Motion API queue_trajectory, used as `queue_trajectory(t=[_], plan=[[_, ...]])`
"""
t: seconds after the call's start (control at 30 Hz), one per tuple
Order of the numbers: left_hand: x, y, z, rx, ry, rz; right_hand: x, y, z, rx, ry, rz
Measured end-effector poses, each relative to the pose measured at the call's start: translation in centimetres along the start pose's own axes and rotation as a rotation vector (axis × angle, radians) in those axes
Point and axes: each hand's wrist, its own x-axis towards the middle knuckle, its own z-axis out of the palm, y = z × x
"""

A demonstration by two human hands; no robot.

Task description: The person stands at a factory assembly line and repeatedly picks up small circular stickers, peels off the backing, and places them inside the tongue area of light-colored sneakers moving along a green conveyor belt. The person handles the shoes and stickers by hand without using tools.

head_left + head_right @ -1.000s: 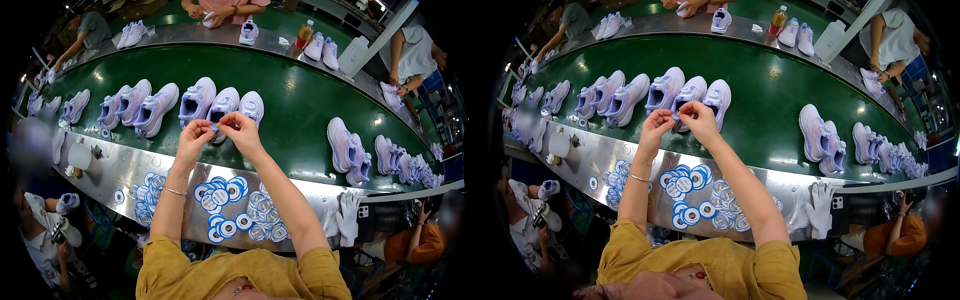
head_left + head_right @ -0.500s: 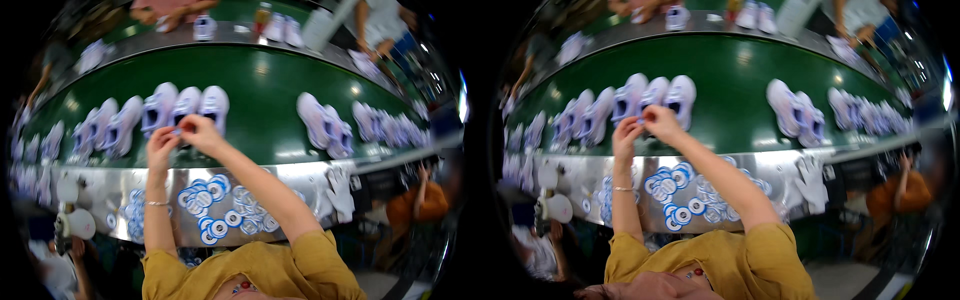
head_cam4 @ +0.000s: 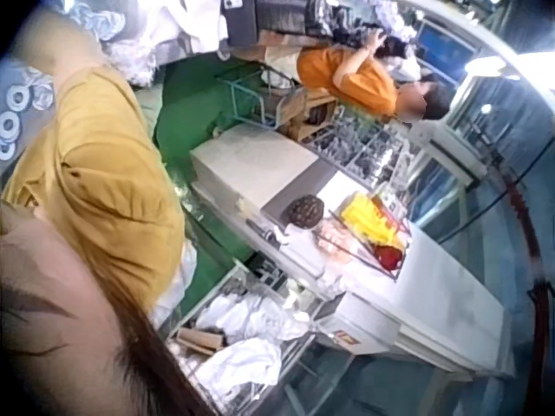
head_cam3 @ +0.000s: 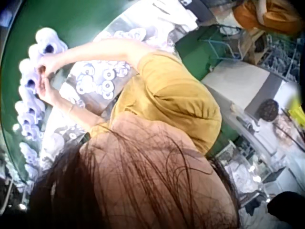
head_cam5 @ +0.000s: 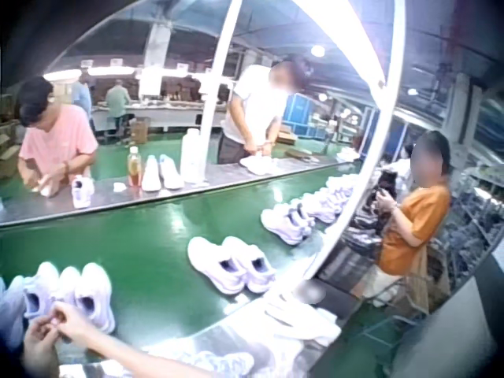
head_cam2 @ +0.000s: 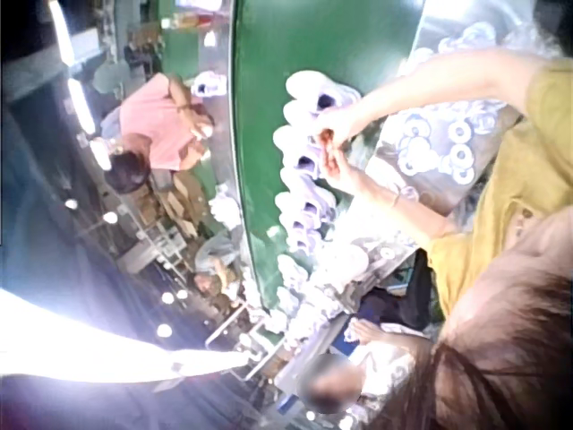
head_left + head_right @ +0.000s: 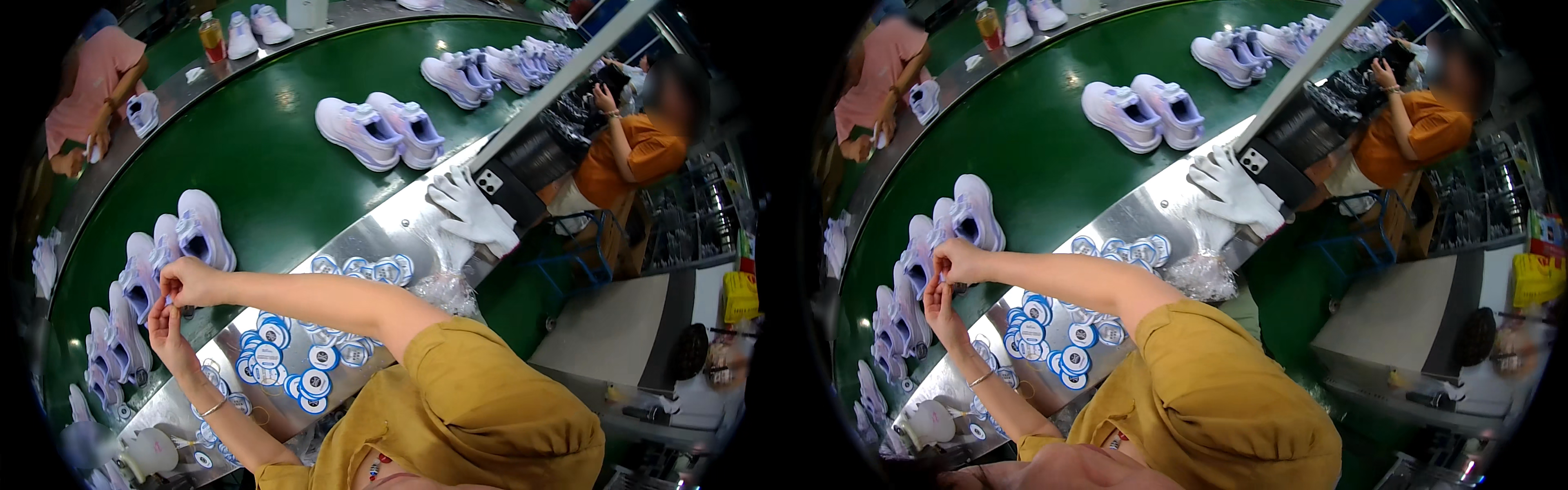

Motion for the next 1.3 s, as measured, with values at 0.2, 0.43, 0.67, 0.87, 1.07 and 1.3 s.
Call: queue_trajectory(t=[0.2, 0.43, 0.67, 0.87, 1.07, 1.3], plan=[[-0.5, 0.2, 1.8, 0.498, -0.017, 0.097, -2.7, -2.7, -1.7, -0.191, 0.219, -0.035], [-1.3, -1.9, -2.0, 0.491, 0.299, 0.134, -15.8, -11.9, -18.4, -0.950, 0.321, -0.087], [0.5, -3.1, -3.0, 0.221, 0.540, 0.061, -26.4, -12.1, -28.7, -1.198, 0.263, 0.663], [-3.6, 2.8, 13.5, 1.074, 0.542, 0.620, -27.3, -11.1, -28.3, -1.305, 0.231, 0.637], [-16.9, 0.3, 33.3, 0.736, -0.703, 0.593, -29.9, -12.4, -30.6, -0.477, 0.497, 0.494], [-21.0, -3.6, 37.1, 0.889, -0.848, 0.584, -30.6, -16.4, -28.4, 0.029, 0.782, 0.217]])
